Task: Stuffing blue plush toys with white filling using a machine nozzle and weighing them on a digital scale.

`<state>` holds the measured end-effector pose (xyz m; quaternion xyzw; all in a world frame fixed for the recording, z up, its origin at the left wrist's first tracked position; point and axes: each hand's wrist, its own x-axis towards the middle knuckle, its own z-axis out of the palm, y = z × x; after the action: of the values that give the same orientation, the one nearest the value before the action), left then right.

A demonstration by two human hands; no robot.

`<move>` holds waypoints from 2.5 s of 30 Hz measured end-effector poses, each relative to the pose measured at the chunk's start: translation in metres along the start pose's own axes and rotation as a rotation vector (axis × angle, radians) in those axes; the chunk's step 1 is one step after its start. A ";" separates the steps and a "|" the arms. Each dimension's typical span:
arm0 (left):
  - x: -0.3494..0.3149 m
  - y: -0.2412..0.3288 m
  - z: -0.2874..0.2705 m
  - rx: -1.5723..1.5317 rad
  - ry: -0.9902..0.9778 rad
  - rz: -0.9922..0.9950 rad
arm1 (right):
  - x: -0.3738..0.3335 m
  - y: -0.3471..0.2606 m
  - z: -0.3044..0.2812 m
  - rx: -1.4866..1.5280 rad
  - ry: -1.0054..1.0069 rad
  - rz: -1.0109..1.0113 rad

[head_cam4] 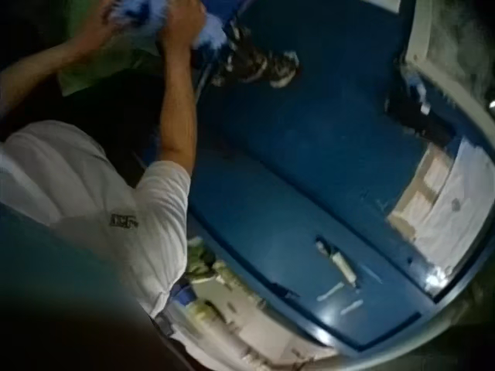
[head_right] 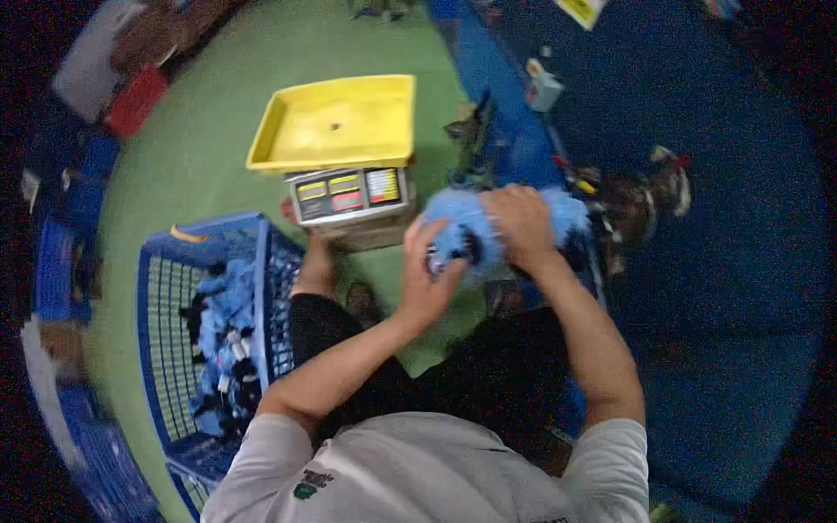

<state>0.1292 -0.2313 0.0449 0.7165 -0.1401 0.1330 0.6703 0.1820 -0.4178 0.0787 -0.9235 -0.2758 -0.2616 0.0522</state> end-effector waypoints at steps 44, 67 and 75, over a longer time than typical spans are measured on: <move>0.029 -0.012 0.025 0.101 -0.264 -0.071 | -0.013 0.039 -0.031 -0.181 -0.353 0.187; 0.012 -0.017 0.030 -0.021 -0.191 -0.246 | -0.015 0.054 -0.020 -0.094 0.035 0.369; 0.019 -0.010 0.006 0.026 -0.163 -0.166 | -0.003 0.034 -0.009 0.038 0.139 0.335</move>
<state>0.1511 -0.2369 0.0423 0.7428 -0.1326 0.0203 0.6560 0.1940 -0.4502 0.0860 -0.9350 -0.1189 -0.3072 0.1311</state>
